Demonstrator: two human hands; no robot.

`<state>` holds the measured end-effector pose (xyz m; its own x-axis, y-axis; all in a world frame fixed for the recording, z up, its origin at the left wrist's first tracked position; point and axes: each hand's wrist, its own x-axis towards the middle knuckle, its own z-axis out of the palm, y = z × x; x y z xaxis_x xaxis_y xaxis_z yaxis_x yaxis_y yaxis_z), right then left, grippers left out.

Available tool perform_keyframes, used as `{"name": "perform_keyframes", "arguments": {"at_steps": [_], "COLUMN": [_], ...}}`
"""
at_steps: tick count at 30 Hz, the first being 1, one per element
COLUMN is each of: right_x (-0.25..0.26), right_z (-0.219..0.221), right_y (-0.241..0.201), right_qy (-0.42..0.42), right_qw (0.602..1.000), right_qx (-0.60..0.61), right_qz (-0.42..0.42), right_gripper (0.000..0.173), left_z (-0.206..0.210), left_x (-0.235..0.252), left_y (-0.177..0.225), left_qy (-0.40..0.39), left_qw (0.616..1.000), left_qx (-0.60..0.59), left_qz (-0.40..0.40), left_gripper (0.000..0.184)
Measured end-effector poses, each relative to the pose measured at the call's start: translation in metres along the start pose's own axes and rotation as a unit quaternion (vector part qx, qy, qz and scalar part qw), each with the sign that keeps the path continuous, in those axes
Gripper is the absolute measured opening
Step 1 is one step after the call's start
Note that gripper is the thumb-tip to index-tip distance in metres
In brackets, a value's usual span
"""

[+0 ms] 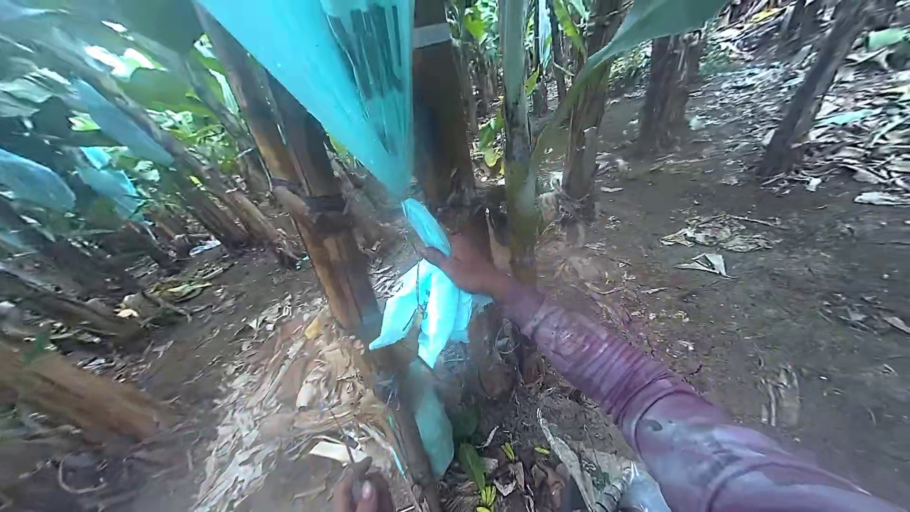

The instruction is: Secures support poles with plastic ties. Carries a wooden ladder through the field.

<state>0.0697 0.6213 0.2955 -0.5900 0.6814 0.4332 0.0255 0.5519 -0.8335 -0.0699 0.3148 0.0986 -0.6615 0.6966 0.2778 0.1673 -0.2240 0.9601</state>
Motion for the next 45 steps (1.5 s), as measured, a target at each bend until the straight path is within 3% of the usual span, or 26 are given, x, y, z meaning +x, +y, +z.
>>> {"name": "perform_keyframes", "arguments": {"at_steps": [4, 8, 12, 15, 20, 23, 28, 35, 37, 41, 45], "right_x": [-0.003, -0.013, -0.027, -0.038, -0.048, -0.055, -0.057, -0.061, -0.063, -0.059, -0.06], "right_z": [-0.015, -0.019, -0.027, -0.035, -0.048, -0.052, -0.051, -0.046, -0.052, -0.078, -0.047], "right_y": [0.013, 0.014, 0.01, 0.012, 0.01, 0.002, 0.003, -0.01, -0.011, -0.013, -0.014], "right_qy": [0.026, 0.017, -0.017, -0.038, -0.037, -0.043, -0.03, -0.001, -0.008, -0.069, -0.05], "right_qw": [0.994, 0.986, 0.992, 0.996, 0.997, 0.993, 0.979, 0.958, 0.958, 0.943, 0.94], "right_qx": [-0.107, -0.166, -0.124, -0.078, -0.072, -0.112, -0.199, -0.285, -0.285, -0.326, -0.331], "right_qz": [-0.002, 0.012, 0.032, 0.03, 0.017, 0.023, -0.008, 0.013, -0.006, -0.031, -0.062], "right_gripper": [0.046, 0.05, 0.051, 0.05, 0.044, 0.045, 0.046, 0.05, 0.047, 0.037, 0.045], "left_z": [0.019, 0.056, 0.067, 0.059, 0.072, 0.094, 0.126, 0.176, 0.17, 0.12, 0.146], "left_x": [0.033, 0.07, 0.116, 0.155, 0.177, 0.175, 0.169, 0.168, 0.171, 0.172, 0.166], "left_y": [0.047, 0.094, 0.117, 0.116, 0.121, 0.133, 0.163, 0.177, 0.166, 0.125, 0.162], "left_qy": [-0.041, -0.11, -0.082, -0.081, -0.15, -0.185, -0.233, -0.224, -0.213, -0.196, -0.221], "left_qw": [0.977, 0.935, 0.851, 0.787, 0.723, 0.716, 0.726, 0.745, 0.746, 0.755, 0.771], "left_qx": [0.172, 0.245, 0.388, 0.489, 0.506, 0.478, 0.485, 0.481, 0.482, 0.476, 0.482], "left_qz": [0.119, 0.23, 0.345, 0.367, 0.447, 0.475, 0.429, 0.403, 0.407, 0.407, 0.352], "left_gripper": [0.061, 0.063, 0.063, 0.059, 0.051, 0.051, 0.049, 0.044, 0.041, 0.047, 0.042]}}
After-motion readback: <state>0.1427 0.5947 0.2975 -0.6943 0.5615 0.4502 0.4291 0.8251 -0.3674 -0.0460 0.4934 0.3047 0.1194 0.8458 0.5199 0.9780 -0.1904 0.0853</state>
